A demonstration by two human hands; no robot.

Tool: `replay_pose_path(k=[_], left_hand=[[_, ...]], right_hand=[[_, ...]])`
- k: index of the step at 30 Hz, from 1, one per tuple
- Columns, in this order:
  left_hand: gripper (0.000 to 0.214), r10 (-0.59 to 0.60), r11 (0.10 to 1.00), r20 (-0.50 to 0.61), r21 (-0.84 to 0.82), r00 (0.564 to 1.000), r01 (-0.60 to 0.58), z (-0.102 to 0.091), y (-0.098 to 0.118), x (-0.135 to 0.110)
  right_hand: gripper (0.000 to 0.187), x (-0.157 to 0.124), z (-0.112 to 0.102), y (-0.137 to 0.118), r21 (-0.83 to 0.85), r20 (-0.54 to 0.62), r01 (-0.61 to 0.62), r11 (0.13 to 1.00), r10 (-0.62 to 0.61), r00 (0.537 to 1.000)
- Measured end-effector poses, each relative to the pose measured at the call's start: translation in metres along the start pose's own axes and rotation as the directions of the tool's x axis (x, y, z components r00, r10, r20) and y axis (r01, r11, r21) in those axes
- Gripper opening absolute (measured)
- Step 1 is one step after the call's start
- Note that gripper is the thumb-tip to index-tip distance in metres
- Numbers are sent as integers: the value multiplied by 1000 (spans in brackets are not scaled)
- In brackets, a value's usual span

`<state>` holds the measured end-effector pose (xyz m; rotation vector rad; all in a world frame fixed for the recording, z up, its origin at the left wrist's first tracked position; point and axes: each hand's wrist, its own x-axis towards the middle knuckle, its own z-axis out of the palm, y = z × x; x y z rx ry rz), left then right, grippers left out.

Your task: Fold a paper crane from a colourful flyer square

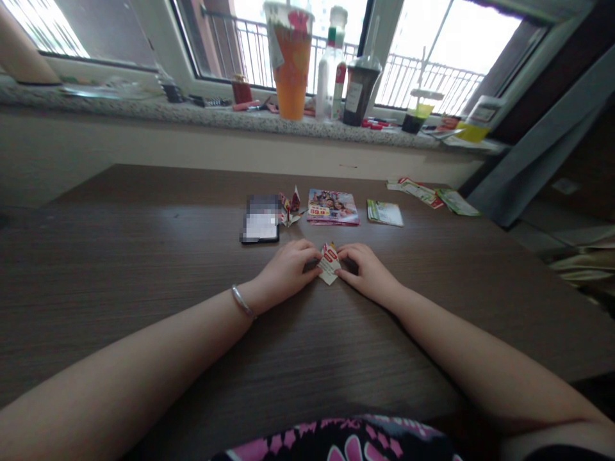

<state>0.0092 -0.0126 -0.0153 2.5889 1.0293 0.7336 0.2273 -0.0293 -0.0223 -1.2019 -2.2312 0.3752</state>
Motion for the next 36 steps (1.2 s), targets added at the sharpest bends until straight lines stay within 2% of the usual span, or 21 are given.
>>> replay_pose_path(k=[4, 8, 15, 22, 32, 36], left_hand=[[11, 42, 999, -4, -28, 999, -42, 2, -3, 1], [12, 63, 998, 13, -4, 998, -62, 2, -2, 1], [16, 104, 992, 8, 65, 995, -105, 0, 0, 1], [21, 127, 984, 75, 114, 989, -135, -3, 4, 0], [22, 214, 939, 128, 245, 968, -240, -7, 8, 1], [21, 210, 926, 153, 286, 966, -247, -8, 10, 2]], right_hand=[[14, 0, -2, -1, 18, 25, 50, 999, -50, 998], [13, 1, -4, -4, 1, 62, 49, 999, -49, 997], [16, -1, -6, -8, -161, 88, 72, 984, -58, 994], [26, -3, -11, -11, -207, 125, 156, 966, -132, 983], [26, -6, -16, -14, -245, 158, 228, 942, -194, 968], [24, -6, -16, -14, -261, 154, 239, 935, -204, 967]])
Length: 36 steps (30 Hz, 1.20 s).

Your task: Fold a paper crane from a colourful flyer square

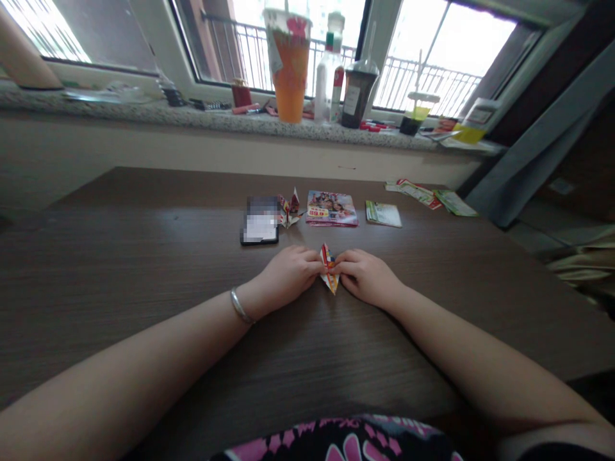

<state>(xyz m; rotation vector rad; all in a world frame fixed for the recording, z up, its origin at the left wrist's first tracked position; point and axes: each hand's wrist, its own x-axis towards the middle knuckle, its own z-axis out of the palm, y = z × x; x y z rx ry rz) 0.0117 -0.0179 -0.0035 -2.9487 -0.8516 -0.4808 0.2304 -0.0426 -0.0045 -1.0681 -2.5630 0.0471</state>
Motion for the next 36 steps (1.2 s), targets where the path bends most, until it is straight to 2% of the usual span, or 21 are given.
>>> replay_pose_path(k=[5, 14, 36], left_hand=[[23, -8, 999, -7, 48, 1000, 8, -5, 6, 1], [24, -50, 997, 44, 67, 998, 47, -15, 16, -2], [24, -107, 983, 135, 161, 985, 85, -23, 16, -1]], right_hand=[[25, 0, -2, -1, -39, 18, 0, 999, 1, 1000], [27, -1, -8, -5, -131, 76, -18, 991, 28, 997], [31, -6, -20, -13, -207, 112, -111, 972, 136, 984]])
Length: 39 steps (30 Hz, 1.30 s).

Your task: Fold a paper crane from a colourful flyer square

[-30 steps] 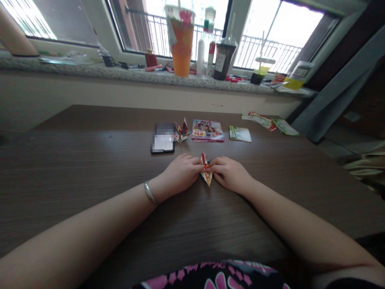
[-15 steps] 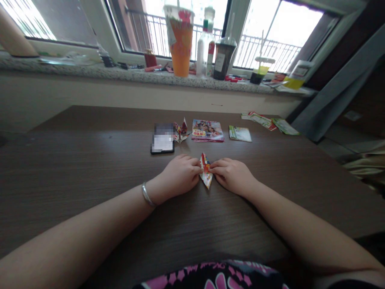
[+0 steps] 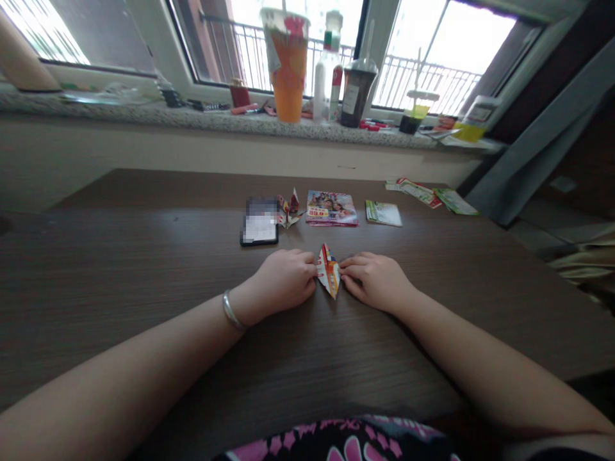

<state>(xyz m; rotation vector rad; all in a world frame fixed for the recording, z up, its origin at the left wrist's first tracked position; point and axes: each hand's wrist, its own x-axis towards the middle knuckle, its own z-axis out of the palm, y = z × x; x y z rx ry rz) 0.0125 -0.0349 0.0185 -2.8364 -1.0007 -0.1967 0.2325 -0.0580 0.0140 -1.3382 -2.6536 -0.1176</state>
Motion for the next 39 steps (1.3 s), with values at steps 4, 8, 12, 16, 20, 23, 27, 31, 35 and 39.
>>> replay_pose_path(k=[4, 8, 12, 16, 20, 23, 27, 31, 35, 39], left_hand=[[23, 19, 1000, -39, -11, 999, -20, 5, -1, -1], [23, 87, 994, -126, -59, 988, -95, 10, -2, -1], [24, 146, 979, -154, -118, 977, -165, 13, -1, 1], [25, 117, 977, -150, -160, 982, -141, 14, -1, 1], [23, 25, 984, -131, -170, 991, -48, 15, -2, 1], [21, -23, 987, -133, -162, 991, 1, 16, -3, 2], [19, -95, 985, -122, -157, 988, 75, 20, -6, 2], [22, -111, 983, -116, -159, 987, 92, 23, -7, 1], [26, -102, 985, -140, -156, 985, 80, 26, -7, 1], [25, -58, 982, -126, -187, 990, 34, 25, -8, 2]], right_hand=[[31, 1, 0, -2, 10, 1, -21, 1000, 21, 1000], [36, 1, 2, -2, 16, -32, -29, 999, 30, 999], [42, 2, 6, 3, 29, -58, -51, 998, 53, 997], [42, 3, 12, 8, 41, -46, -40, 998, 41, 998], [41, 3, 16, 11, 64, -53, -20, 998, 23, 998], [38, 3, 17, 11, 70, -55, -10, 997, 14, 998], [36, 4, 17, 11, 73, -48, 5, 997, -1, 999], [35, 4, 17, 11, 93, -66, 21, 995, -15, 998], [34, 5, 18, 10, 131, -78, 34, 991, -24, 997], [34, 6, 19, 11, 189, -87, 51, 981, -35, 996]])
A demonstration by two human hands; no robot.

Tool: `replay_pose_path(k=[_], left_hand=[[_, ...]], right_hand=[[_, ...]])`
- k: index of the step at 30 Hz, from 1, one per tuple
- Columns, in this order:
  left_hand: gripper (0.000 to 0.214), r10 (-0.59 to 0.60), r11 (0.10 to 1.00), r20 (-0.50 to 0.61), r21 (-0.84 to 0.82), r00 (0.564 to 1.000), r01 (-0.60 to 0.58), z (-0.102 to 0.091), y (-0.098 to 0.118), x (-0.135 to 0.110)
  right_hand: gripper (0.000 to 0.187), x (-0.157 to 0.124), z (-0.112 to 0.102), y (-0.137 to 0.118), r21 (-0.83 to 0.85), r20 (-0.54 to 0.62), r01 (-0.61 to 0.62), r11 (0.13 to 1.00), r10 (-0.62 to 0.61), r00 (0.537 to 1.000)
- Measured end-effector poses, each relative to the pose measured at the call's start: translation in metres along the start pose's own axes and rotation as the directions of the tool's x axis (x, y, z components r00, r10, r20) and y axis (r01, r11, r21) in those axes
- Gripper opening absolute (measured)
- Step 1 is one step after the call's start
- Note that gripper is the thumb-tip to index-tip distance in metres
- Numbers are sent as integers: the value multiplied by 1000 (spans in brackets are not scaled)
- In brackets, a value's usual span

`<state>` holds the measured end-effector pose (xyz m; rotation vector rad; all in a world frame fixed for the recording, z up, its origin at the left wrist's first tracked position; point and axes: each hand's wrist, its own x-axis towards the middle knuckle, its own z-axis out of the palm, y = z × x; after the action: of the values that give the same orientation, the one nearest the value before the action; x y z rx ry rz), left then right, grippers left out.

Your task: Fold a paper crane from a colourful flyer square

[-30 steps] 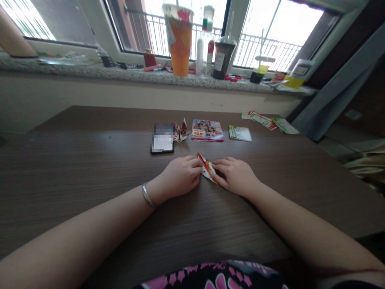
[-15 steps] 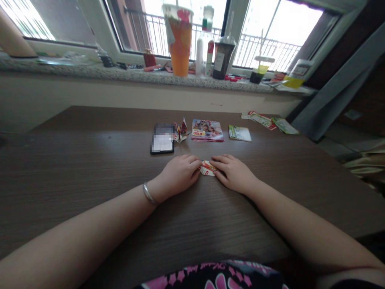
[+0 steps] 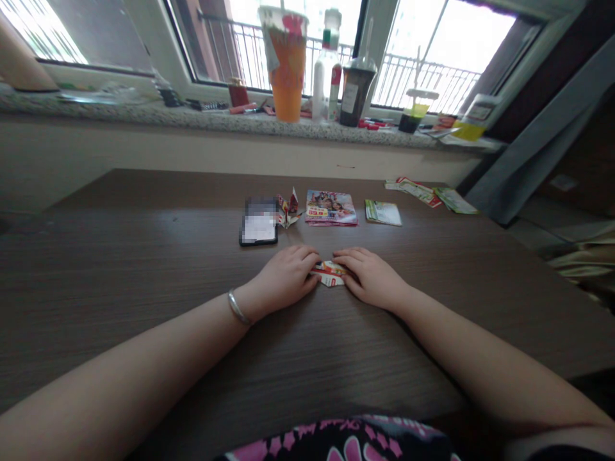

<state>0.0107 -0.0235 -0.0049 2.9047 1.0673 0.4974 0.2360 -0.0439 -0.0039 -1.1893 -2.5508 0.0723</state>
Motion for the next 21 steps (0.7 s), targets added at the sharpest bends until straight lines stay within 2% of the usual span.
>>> replay_pose_path(k=[10, 21], left_hand=[[24, -17, 997, 37, -73, 999, 20, -2, 1, 2], [28, -16, 996, 10, -92, 1000, 17, -4, 4, 2]], right_hand=[[34, 1, 1, 1, 21, 7, -25, 999, 25, 1000], [18, 1, 3, 2, 192, -69, -61, 980, 75, 995]])
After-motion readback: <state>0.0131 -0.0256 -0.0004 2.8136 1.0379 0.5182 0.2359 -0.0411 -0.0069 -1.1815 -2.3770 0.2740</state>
